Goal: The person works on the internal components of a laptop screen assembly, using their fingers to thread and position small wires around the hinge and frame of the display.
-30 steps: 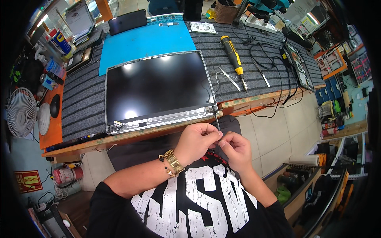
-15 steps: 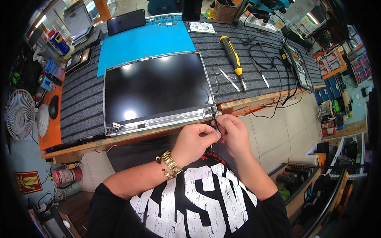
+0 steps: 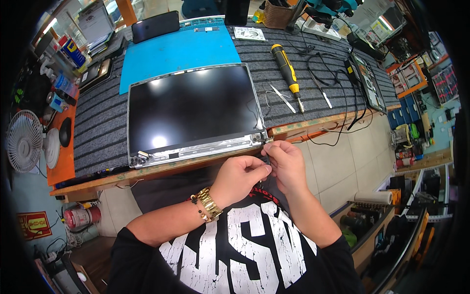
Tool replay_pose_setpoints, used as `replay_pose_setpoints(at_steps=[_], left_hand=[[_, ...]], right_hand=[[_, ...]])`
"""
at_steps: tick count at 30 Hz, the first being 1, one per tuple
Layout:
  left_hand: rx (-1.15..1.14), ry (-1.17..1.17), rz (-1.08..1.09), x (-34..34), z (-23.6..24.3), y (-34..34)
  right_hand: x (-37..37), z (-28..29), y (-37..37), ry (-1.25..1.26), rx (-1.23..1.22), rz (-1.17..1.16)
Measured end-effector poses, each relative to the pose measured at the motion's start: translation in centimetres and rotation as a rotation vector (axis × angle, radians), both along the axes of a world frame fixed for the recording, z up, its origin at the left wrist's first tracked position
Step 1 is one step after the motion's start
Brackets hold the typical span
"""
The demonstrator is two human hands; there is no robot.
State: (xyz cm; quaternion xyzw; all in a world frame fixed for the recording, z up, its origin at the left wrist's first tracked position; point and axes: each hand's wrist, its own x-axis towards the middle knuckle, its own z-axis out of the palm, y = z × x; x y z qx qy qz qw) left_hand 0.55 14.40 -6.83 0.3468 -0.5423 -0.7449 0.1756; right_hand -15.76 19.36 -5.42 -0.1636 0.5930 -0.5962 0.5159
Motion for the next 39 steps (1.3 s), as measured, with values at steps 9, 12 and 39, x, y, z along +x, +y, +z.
replay_pose_setpoints(at_steps=[9,12,39], left_hand=[[-0.948,-0.352,-0.237,3.7,5.1,-0.7],[-1.292,-0.302,-0.018,3.5,5.8,-2.5],[-1.560,-0.235,0.159,-1.5,2.6,-6.0]], right_hand=[[-0.1,0.0,0.0,-0.027,0.019,0.065],[-0.2,-0.2,0.2,-0.025,0.008,0.075],[-2.9,1.5,12.9,-0.068,-0.118,0.126]])
